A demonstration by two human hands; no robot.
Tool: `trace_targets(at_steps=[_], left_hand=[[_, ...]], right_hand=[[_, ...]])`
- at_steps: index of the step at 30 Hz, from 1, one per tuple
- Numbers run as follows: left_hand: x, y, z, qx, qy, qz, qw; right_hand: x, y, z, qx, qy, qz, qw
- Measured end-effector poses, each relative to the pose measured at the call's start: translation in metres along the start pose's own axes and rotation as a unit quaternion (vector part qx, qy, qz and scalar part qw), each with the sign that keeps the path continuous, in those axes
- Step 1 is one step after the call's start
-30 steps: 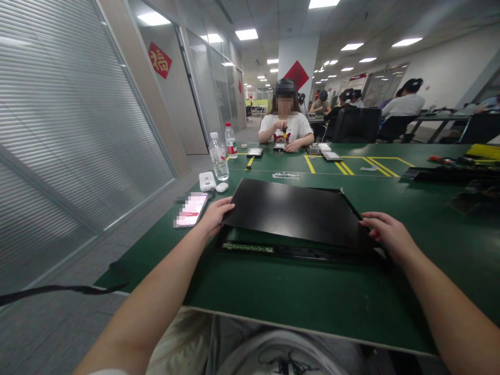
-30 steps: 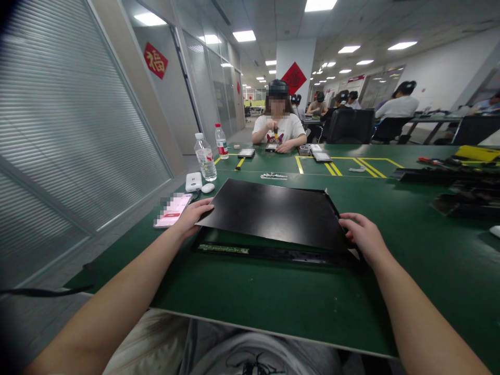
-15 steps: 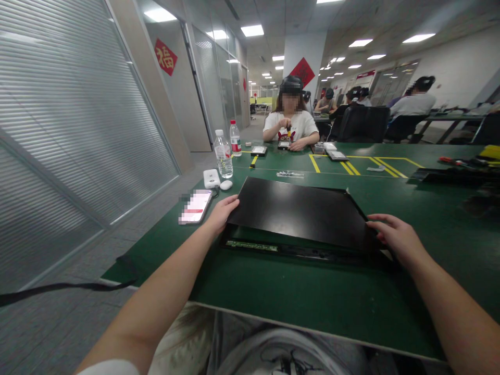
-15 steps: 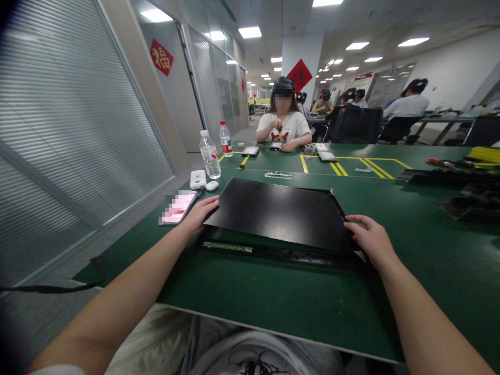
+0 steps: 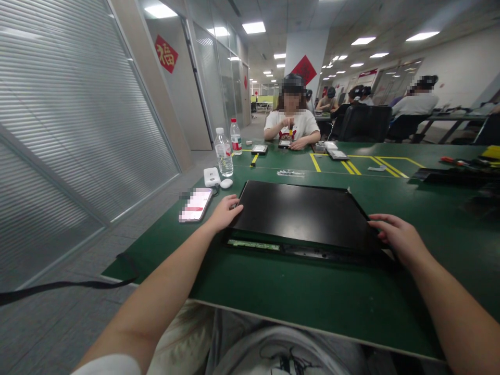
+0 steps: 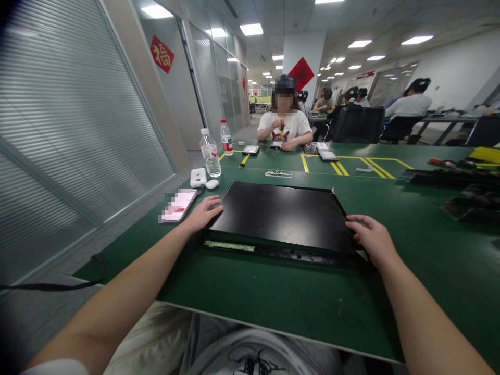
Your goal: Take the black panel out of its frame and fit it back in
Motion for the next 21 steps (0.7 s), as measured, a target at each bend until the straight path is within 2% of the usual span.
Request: trace_targets(at_steps=[6,17,21], left_hand=[[-0.012,-0.003,0.002,0.030,0.060,0.047,0.997],[-0.014,-0.005,0.004,0.043,0.104,0.053,0.992],[-0.014,-0.005,0.004,0.033,0.091,0.048,0.994]], right_hand=[[0.000,0.001,-0.001,0.011,0.002,0.001,1.000],[-0.002,0.001,-0.001,-0.015,-0.018,-0.014,1.000],[0.000,0.001,0.000,-0.009,-0.040,-0.017,0.999]])
Point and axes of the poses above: each hand's wrist, its own y-axis towards the middle knuckle, its own z-axis out of the palm, x = y × z, the point moved 8 cm from there along y, towards the middle knuckle, and after that the axes turned 6 degrees about x, right-handed, at the moved point
